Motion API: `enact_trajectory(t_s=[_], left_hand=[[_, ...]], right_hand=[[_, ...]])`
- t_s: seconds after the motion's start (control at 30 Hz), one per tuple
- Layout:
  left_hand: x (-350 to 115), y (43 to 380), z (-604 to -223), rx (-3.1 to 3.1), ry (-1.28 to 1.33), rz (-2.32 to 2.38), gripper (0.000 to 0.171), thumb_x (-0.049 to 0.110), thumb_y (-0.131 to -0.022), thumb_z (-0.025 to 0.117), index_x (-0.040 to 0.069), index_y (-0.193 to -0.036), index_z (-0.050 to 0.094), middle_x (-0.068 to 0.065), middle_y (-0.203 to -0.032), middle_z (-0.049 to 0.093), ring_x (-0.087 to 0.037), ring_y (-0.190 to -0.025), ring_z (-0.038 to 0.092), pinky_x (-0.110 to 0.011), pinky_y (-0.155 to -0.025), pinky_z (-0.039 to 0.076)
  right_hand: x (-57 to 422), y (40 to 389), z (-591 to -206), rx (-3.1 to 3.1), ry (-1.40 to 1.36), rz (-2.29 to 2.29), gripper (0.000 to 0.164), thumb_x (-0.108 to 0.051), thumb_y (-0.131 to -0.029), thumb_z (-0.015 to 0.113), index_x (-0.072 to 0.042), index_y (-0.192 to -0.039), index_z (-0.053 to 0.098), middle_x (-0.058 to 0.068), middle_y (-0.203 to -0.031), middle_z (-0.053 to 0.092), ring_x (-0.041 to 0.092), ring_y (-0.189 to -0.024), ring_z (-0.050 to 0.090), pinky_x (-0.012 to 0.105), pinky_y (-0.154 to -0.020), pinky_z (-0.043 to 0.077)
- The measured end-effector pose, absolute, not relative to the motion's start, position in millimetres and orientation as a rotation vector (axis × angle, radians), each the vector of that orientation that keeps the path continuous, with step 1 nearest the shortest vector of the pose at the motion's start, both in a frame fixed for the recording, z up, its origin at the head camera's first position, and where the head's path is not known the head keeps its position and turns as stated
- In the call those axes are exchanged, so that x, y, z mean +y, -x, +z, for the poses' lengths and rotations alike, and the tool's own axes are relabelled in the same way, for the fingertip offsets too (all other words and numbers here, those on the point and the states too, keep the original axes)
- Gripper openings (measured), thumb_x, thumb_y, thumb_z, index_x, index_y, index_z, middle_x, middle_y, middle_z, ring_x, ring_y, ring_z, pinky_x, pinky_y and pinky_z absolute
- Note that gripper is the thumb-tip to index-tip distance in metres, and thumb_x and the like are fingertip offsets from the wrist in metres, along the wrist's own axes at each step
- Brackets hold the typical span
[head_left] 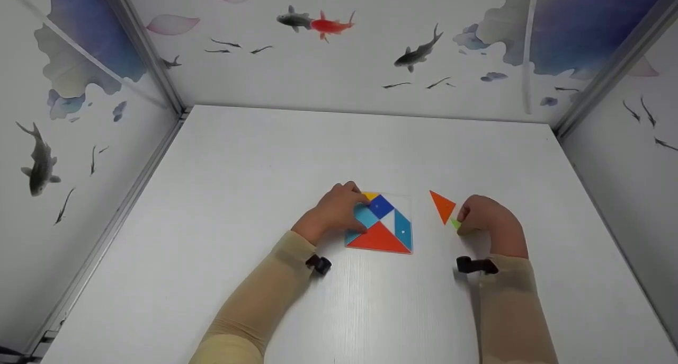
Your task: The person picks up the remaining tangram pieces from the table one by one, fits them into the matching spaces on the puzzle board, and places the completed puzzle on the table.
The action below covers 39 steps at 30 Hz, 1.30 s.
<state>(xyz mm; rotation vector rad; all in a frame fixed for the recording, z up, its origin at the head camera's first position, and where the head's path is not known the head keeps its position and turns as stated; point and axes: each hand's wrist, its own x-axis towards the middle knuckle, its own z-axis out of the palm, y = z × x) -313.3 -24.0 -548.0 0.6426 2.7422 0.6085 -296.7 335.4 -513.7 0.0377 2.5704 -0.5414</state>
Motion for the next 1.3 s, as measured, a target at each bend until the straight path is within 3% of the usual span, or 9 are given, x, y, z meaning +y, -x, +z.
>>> enact_trajectory(t_s=[0.5,0.77,1.3], left_hand=[[-26,312,-544,2.737,-0.693,0.601,0.063,0.038,-0.085,0.088,0.024,-0.143,0.069,-0.003,-0.143,0.056,-0.024,-0.132,0.050,-0.037,-0.110,0.054],[-27,314,-546,2.741,-0.664,0.597,0.063,0.039,-0.084,0.089,0.025,-0.143,0.069,-0.002,-0.143,0.055,-0.023,-0.133,0.049,-0.038,-0.110,0.054],[-24,313,-547,2.739,-0.660,0.609,0.064,0.039,-0.084,0.090,0.024,-0.143,0.069,-0.002,-0.143,0.055,-0.023,-0.133,0.049,-0.038,-0.109,0.055]], right_hand=[[341,295,-515,2.593,-0.032,-0.587,0.020,-0.016,-0.087,0.082,-0.006,-0.100,0.072,0.010,-0.100,0.065,0.029,-0.093,0.057,0.040,-0.079,0.052],[350,302,-521,2.581,-0.013,-0.657,0.020,-0.020,-0.088,0.083,-0.006,-0.101,0.076,0.007,-0.096,0.067,0.023,-0.086,0.058,0.033,-0.073,0.049],[360,299,-522,2.421,0.006,-0.815,0.016,-0.022,-0.098,0.070,-0.007,-0.102,0.074,0.000,-0.080,0.061,0.019,-0.079,0.056,0.031,-0.073,0.048]])
